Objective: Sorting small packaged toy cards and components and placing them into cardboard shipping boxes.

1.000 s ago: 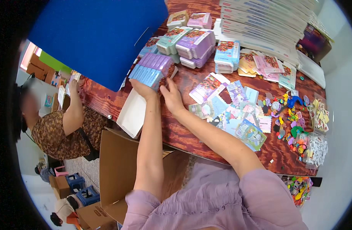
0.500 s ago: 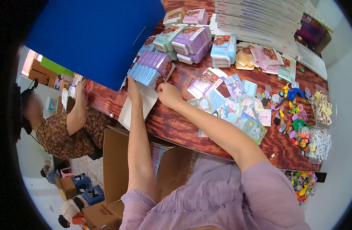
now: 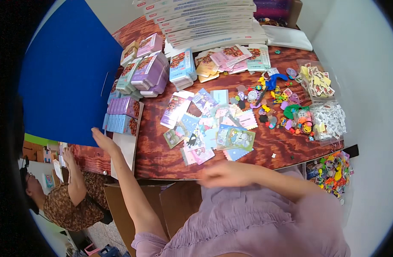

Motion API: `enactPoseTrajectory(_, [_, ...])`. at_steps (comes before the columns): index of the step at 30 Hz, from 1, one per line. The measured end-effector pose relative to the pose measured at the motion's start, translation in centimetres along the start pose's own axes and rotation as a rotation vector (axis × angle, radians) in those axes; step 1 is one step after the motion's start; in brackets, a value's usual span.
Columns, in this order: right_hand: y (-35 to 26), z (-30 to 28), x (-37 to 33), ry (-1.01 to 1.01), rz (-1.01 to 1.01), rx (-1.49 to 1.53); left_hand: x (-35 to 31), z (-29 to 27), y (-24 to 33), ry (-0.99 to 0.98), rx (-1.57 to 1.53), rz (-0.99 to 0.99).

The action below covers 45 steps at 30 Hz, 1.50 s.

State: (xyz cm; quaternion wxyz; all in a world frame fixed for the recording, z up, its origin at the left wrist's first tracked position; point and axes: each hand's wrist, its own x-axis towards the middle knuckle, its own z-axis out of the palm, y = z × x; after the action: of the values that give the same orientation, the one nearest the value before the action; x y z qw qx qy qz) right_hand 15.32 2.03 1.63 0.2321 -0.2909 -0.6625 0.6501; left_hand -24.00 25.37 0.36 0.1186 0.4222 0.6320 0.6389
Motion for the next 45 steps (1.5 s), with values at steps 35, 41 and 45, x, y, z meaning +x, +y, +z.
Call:
enactPoseTrajectory(35, [-4.9,-7.7,-17.3,0.450,0.383,-0.547,-22.6,33.0,8.1,-0.795,0.638,0.366])
enactPoseTrajectory(41, [1.6,-21.4,-3.2,0.831,0.035,-1.068,-21.9,33.6,12.8,-0.804,0.849,-0.017])
enactPoseTrajectory(45, [6.1,-26.4,3.2,0.927,0.103,-1.279,-22.0,34.3,13.8,-0.765,0.826,-0.190])
